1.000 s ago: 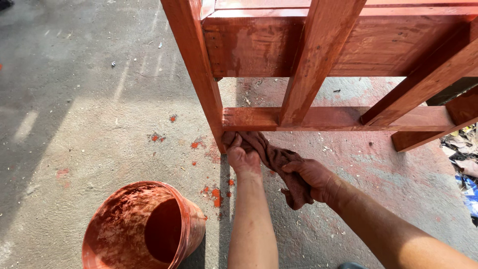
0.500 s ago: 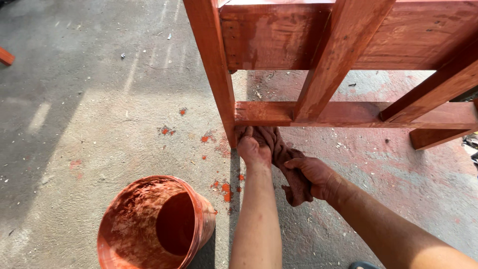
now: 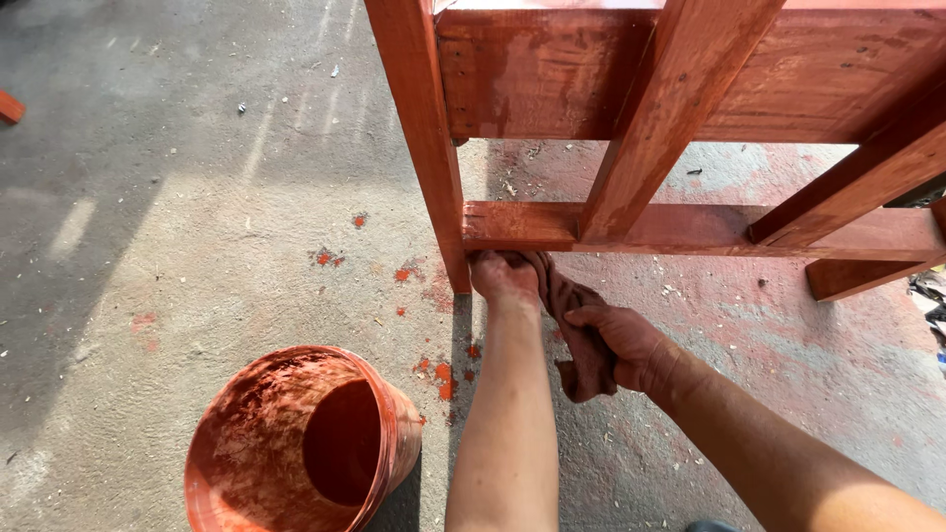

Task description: The person applies a red wood stain to wooden benches using a cloth. They dip the cloth into a bucket of stain and wipe it across the bench frames, rails, and legs, working over different sections of the furniture by hand.

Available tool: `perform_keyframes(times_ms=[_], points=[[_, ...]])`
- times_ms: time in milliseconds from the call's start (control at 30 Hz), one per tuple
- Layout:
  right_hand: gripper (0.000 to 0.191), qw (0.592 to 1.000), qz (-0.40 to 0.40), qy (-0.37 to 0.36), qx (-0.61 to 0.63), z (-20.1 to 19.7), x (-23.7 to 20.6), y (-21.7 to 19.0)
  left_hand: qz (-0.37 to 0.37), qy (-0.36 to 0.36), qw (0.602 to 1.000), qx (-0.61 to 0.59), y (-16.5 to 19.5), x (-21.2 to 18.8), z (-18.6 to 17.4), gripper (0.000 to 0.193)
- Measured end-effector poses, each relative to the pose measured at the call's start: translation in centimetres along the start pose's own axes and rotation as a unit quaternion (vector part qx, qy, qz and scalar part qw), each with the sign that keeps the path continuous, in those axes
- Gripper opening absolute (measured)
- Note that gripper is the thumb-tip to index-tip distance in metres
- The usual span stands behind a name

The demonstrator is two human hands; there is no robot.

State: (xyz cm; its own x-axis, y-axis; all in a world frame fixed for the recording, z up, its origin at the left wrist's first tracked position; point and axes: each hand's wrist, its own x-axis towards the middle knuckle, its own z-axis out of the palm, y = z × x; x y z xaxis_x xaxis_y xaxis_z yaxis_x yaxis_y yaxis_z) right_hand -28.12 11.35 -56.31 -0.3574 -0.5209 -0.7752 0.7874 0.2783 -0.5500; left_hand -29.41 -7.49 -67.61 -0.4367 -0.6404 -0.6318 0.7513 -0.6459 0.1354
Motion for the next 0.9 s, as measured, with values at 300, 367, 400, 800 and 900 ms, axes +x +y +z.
perform_keyframes(times_ms=[300,367,400,800,900], points=[[0.039,1.000,0.017,0.023,0.006,-1.2,0.1,-1.1,-0.080,0.025,0.996,0.033,-0.2,-2.0,-0.6,0.043],[0.038,0.999,0.023,0.039,0.012,-1.0,0.1,-0.8,-0.090,-0.003,0.996,-0.004,0.0,-1.2,0.1,0.049],[0.038,0.999,0.008,0.033,0.012,-0.8,0.2,-0.7,-0.082,-0.007,0.997,-0.006,0.2,-0.4,0.5,0.047],[0.039,0.999,0.006,0.025,-0.024,1.8,-0.5,-0.9,-0.086,0.076,0.991,0.063,1.3,-0.6,-2.1,0.031],[0.039,1.000,0.002,0.014,-0.012,2.1,-0.8,-1.1,-0.112,0.024,0.989,0.090,1.2,-2.5,0.0,0.036]])
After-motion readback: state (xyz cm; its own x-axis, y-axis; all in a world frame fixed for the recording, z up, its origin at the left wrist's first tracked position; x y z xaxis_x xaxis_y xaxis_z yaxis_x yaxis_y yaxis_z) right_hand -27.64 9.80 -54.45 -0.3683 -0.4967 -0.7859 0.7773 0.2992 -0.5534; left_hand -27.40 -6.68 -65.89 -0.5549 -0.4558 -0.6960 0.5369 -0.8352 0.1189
